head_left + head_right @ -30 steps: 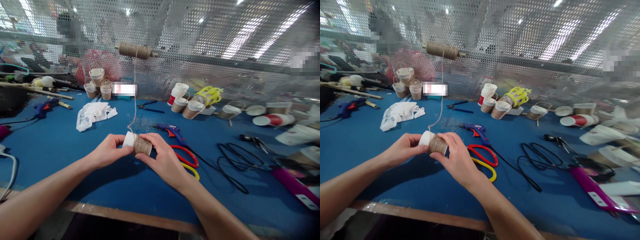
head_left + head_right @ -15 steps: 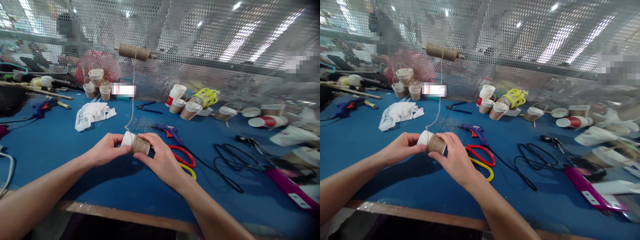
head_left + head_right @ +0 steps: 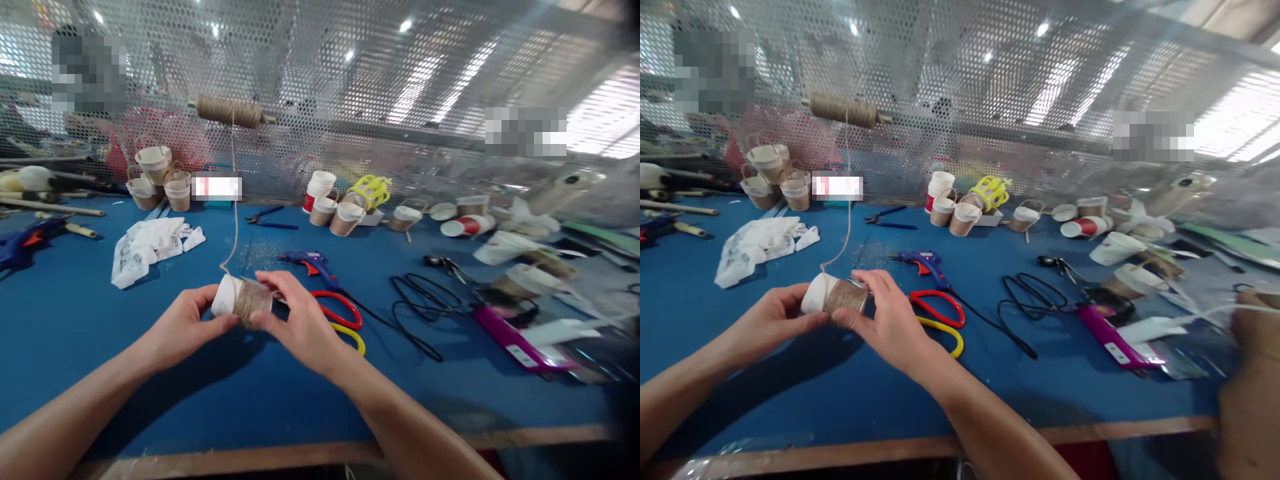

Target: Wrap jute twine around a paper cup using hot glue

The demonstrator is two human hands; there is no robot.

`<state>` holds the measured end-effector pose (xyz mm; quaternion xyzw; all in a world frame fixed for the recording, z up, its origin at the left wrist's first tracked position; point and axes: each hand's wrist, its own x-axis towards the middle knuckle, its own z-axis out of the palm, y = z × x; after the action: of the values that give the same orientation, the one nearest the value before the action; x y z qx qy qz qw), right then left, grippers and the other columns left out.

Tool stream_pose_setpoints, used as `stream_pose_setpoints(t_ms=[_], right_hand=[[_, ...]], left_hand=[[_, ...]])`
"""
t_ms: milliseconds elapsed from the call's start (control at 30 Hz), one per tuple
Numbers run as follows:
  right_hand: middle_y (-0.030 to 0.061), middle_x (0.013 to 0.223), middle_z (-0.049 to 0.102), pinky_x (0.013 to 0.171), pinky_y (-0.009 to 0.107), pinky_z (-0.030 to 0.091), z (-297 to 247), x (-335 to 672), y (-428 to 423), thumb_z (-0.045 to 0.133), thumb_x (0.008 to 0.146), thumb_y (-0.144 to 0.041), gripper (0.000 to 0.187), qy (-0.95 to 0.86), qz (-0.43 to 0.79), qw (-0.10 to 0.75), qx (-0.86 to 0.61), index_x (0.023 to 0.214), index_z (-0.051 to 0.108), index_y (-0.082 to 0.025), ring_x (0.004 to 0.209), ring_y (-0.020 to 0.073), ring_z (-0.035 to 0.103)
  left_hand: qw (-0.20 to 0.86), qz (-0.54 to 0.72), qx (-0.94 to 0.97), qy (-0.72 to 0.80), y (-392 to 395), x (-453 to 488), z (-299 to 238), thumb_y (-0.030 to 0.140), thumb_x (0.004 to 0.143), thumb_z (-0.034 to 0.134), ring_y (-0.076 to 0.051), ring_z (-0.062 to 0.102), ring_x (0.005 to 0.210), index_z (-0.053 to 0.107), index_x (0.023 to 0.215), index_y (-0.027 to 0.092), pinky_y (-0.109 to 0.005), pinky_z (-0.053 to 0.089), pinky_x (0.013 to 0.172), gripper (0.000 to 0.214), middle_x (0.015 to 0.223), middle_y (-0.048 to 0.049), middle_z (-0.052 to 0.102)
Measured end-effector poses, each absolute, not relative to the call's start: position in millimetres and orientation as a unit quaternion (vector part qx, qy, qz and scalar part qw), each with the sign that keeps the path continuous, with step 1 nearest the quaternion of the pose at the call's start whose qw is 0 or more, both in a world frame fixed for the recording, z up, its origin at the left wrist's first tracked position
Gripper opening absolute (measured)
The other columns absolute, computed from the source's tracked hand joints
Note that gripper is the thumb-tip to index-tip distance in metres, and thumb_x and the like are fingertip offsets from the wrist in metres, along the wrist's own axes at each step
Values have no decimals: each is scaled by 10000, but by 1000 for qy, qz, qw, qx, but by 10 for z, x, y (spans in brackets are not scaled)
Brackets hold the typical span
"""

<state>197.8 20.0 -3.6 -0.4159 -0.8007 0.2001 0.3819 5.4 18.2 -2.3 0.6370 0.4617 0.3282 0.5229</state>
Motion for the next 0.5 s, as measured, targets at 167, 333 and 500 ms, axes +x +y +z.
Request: stream_pose_setpoints(t_ms=[167,333,500], right_hand=[[149,1114,568,812,332,474,93,2304,554,474,846,-335,389,-688,51,283,-667,1158,484,-104,967,212,577],[158,919,635,823,415,443,92,2567,869,598,757,-199,165,-661,68,135,-735,879,632,-94,918,291,590],[68,1114,554,790,385,474,-48,2642,1034,501,863,-301,254,-640,93,63,-760,1079,543,-172,934,178,562]], left_hand=[[517,349,637,453,191,61,-19,296,693,605,-175,595,750,619,932,122,-273,447,716,296,881,-57,681],[500,356,658,437,165,74,17,260,700,584,-153,571,718,621,909,118,-253,435,679,255,843,-48,669],[475,360,676,433,157,87,26,256,698,572,-149,549,690,618,852,104,-260,424,667,221,780,-46,648]])
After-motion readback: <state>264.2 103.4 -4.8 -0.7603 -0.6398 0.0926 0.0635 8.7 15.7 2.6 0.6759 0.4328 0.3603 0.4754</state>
